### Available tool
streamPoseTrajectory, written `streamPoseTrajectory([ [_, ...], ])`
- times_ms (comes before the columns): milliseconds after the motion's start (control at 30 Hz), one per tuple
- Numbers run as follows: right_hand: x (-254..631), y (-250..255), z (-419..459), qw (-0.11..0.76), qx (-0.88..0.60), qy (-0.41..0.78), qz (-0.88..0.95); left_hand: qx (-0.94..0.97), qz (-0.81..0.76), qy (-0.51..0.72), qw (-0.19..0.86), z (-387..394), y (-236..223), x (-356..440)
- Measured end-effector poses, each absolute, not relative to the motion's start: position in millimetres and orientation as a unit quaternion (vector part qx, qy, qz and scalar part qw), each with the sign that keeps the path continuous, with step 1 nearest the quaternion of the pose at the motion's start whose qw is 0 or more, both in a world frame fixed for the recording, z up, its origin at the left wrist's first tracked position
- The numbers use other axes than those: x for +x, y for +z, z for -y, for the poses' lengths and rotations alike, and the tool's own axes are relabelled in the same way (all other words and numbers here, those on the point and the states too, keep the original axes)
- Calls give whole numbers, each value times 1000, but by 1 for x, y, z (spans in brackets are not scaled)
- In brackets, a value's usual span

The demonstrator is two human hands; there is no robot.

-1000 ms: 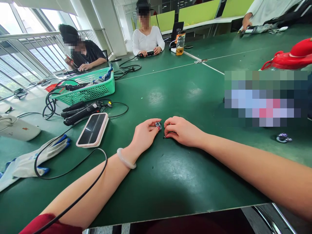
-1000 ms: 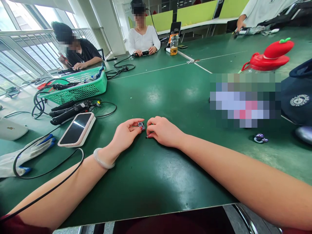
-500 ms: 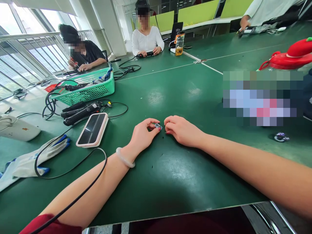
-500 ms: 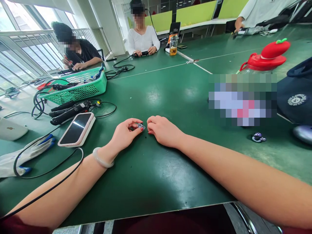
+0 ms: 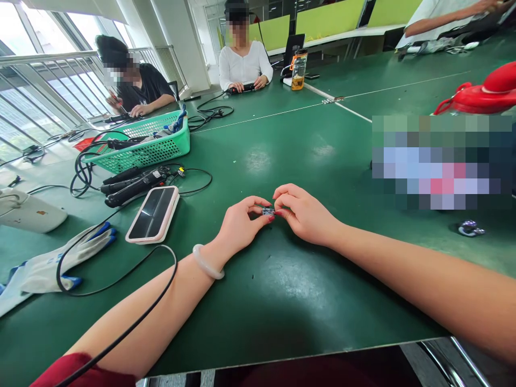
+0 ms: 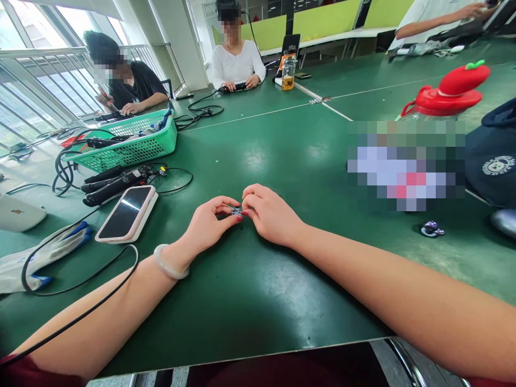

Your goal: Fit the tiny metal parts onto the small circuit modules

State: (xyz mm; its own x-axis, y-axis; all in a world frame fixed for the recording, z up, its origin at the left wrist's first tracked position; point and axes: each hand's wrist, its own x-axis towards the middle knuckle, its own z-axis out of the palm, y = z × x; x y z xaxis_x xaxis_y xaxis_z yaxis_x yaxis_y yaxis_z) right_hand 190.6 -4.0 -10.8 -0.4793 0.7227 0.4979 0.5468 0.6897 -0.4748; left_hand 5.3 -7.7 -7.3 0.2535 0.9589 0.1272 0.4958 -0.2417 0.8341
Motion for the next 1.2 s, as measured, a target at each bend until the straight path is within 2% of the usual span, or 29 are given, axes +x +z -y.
streamPoseTrajectory([
  [600,190,-8,6,349,-351,88,864,736,-493,328,328,14,0,8],
  [1033,193,-8,7,362,-382,177,832,755,-491,312,302,14,3,8],
  [1200,194,-8,5,384,-396,183,814,724,-501,342,329,11,-1,7],
])
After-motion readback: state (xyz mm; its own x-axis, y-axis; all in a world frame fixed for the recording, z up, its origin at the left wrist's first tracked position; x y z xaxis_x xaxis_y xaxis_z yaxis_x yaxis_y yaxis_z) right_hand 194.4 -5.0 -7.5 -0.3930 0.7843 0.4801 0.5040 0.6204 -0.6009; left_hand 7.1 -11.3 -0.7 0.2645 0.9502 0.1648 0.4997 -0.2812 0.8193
